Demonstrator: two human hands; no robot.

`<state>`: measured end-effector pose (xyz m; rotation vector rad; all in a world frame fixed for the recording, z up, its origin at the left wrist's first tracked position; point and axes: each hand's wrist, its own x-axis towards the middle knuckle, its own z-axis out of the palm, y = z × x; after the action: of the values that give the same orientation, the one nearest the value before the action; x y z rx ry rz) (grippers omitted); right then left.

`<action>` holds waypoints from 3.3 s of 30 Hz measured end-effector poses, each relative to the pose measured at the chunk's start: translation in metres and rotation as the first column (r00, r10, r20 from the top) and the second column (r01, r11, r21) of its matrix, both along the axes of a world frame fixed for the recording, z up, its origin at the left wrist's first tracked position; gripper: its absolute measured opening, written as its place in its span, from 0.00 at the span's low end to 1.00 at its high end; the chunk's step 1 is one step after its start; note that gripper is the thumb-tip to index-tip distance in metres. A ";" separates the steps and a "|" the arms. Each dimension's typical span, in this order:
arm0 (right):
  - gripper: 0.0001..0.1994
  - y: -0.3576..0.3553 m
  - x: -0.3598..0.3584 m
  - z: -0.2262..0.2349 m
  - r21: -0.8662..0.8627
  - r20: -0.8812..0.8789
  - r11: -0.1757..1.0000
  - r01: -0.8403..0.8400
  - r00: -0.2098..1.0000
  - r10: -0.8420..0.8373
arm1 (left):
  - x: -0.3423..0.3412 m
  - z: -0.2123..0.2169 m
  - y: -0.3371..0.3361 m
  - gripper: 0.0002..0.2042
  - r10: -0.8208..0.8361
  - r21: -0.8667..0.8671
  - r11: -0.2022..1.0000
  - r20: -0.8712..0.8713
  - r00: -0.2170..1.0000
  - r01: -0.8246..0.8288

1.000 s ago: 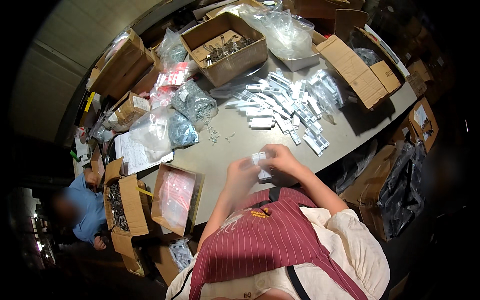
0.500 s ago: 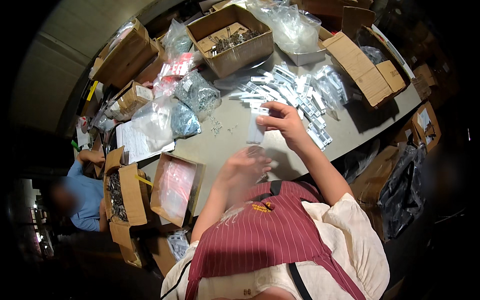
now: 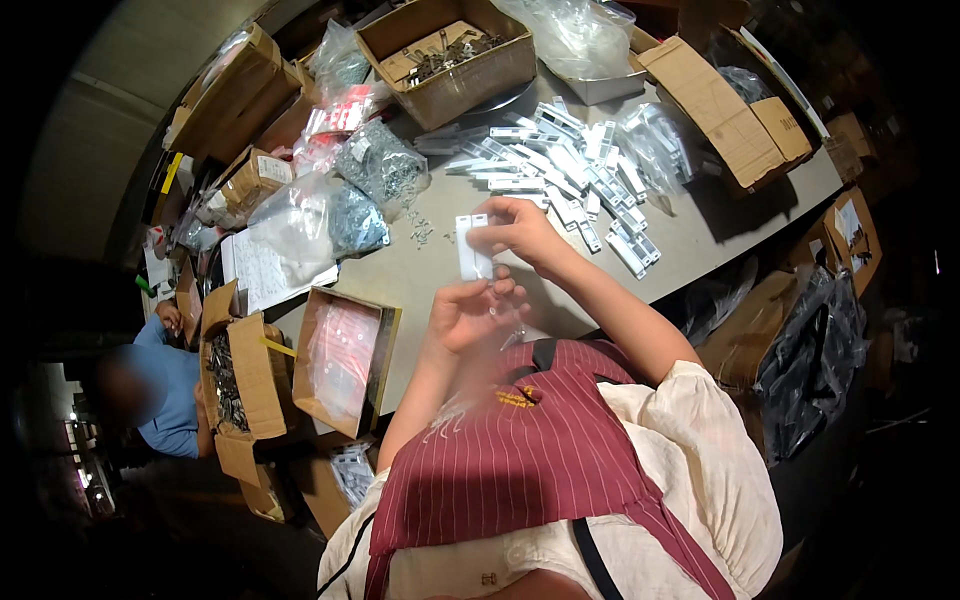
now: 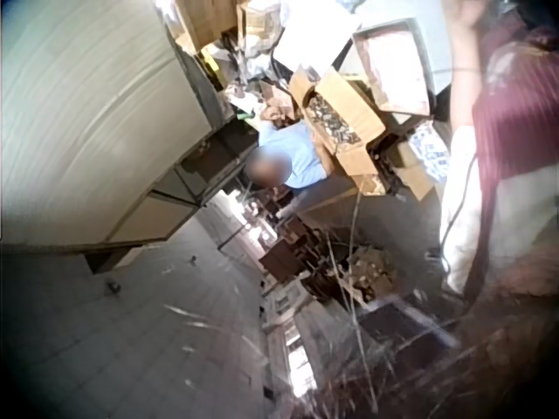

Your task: The person assembles small metal hardware components at a cluttered workbench. They pick up metal pieces, align them, and place them into small plastic bags, repeating the process with multiple units.

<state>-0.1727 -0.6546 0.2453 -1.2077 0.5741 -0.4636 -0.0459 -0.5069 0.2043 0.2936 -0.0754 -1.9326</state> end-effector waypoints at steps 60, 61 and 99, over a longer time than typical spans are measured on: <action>0.08 0.070 -0.013 0.080 -0.956 0.038 0.290 -0.036 0.968 0.247 | -0.008 0.115 0.070 0.04 0.561 -0.792 0.603 0.506 -0.656 -0.096; 0.08 0.072 -0.012 0.083 -0.963 0.070 0.268 0.002 0.967 0.245 | -0.007 0.117 0.076 0.04 0.544 -0.785 0.604 0.534 -0.647 -0.139; 0.09 0.154 0.208 -0.059 -0.738 -0.342 0.366 -0.567 0.782 0.521 | 0.073 0.005 0.406 0.13 0.863 0.008 0.140 -0.492 0.118 -0.990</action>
<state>0.0352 -0.5006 0.1863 -2.2307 -0.1064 -0.0799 0.0271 -0.1007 0.2091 -0.2839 0.0616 -0.5324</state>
